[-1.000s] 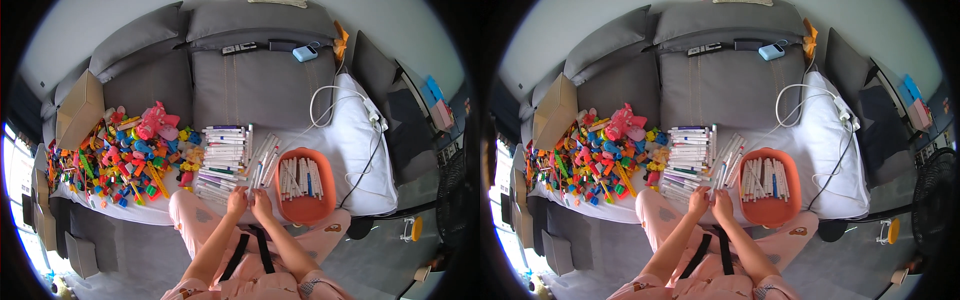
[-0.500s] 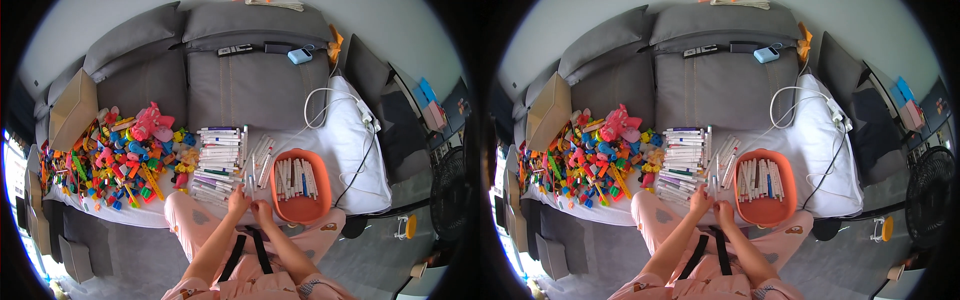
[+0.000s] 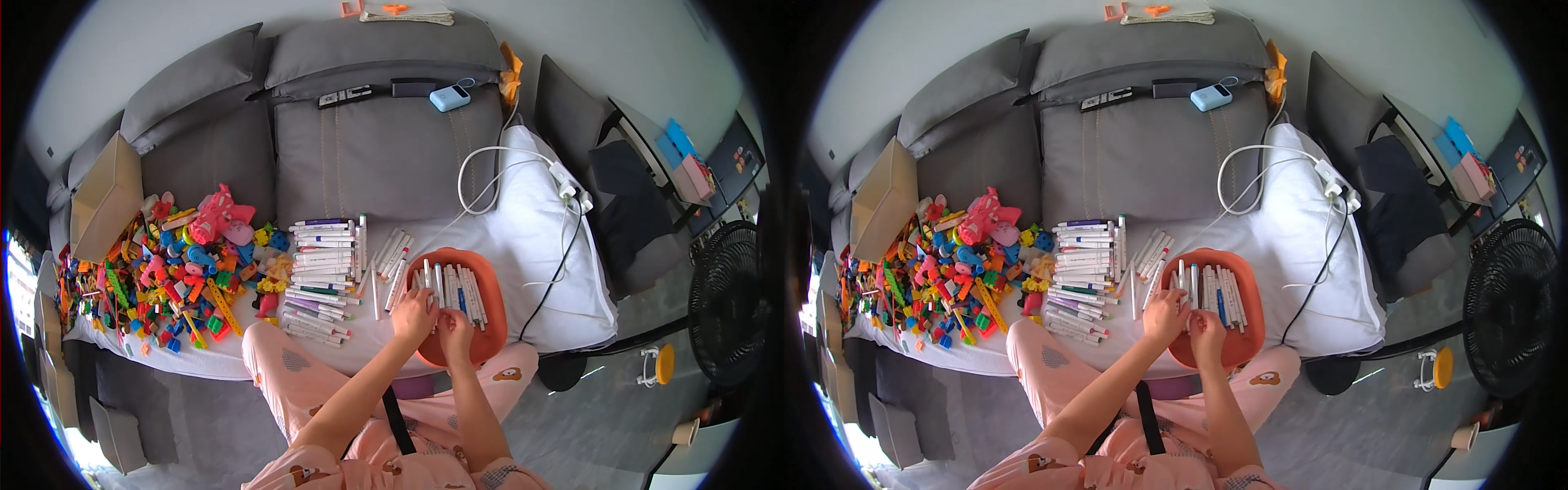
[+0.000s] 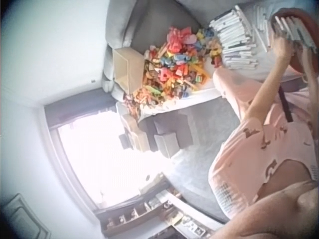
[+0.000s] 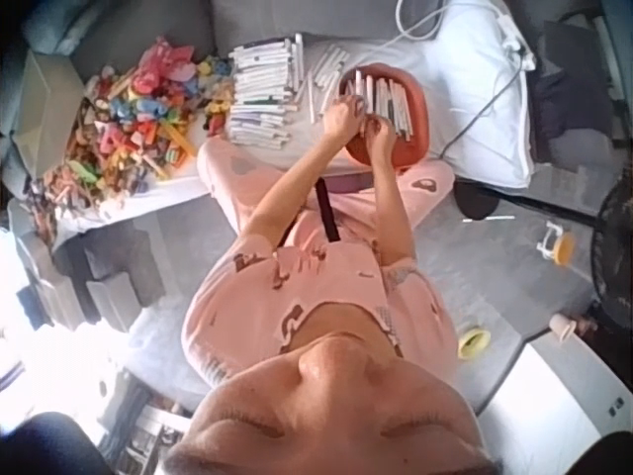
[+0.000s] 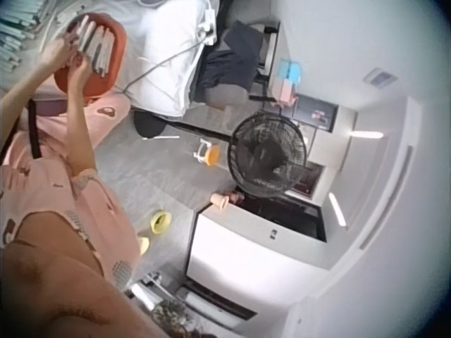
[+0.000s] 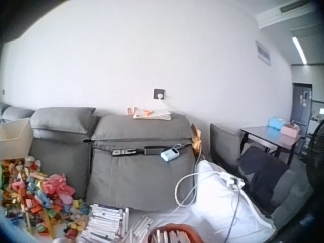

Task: The person picks up markers one by one and places them into a red bowl.

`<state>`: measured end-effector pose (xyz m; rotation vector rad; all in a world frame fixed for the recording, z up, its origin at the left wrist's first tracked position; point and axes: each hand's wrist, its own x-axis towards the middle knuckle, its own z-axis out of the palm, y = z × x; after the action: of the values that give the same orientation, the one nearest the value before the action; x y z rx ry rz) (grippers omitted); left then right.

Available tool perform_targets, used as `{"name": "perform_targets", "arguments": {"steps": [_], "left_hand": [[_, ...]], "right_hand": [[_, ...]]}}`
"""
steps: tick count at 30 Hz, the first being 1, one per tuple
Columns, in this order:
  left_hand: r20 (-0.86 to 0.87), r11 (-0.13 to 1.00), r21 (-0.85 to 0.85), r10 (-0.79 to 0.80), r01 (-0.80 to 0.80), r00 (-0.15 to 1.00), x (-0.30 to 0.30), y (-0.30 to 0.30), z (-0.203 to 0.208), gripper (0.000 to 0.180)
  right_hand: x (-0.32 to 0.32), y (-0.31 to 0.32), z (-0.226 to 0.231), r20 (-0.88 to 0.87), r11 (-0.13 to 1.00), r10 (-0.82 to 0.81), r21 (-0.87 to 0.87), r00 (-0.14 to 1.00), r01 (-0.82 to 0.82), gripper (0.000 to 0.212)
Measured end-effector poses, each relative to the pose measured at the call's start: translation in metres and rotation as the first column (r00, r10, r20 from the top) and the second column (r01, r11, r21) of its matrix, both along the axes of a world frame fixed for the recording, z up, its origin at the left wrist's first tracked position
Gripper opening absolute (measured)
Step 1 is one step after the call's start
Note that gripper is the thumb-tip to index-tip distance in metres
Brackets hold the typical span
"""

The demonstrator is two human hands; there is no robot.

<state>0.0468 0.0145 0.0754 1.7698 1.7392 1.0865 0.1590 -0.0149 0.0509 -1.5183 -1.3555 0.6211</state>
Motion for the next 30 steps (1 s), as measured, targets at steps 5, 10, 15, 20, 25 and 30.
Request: {"name": "perform_targets", "arguments": {"steps": [5,10,15,20,25,30], "left_hand": [[-0.123,0.998,0.068,0.002,0.006,0.992,-0.003,-0.010,-0.008,0.022],[0.151,0.994,0.019,0.108,-0.112,0.983,-0.068,-0.048,-0.033,0.015],[-0.001,0.934,-0.059,0.354,-0.354,0.935,-0.151,-0.081,-0.074,0.028],[-0.058,0.823,-0.305,0.487,-0.480,0.872,-0.190,-0.099,-0.103,0.063],[0.020,0.873,-0.250,0.438,-0.419,0.899,-0.202,-0.091,-0.130,0.067],[0.007,0.873,-0.345,0.370,-0.345,0.929,-0.184,-0.060,-0.119,0.066]], "right_hand": [[0.005,0.002,-0.004,0.205,1.000,-0.009,0.027,0.979,0.003,0.016],[-0.052,-0.016,0.019,0.123,0.969,0.158,0.171,0.980,-0.178,0.022],[-0.128,-0.017,-0.007,0.189,0.875,0.479,-0.030,0.857,-0.482,0.021],[-0.187,-0.014,-0.043,0.423,0.799,0.586,-0.160,0.691,-0.580,0.028],[-0.195,-0.012,-0.060,0.549,0.799,0.583,-0.254,0.599,-0.545,0.034],[-0.164,-0.018,-0.072,0.446,0.832,0.555,-0.301,0.702,-0.466,0.030]]}}
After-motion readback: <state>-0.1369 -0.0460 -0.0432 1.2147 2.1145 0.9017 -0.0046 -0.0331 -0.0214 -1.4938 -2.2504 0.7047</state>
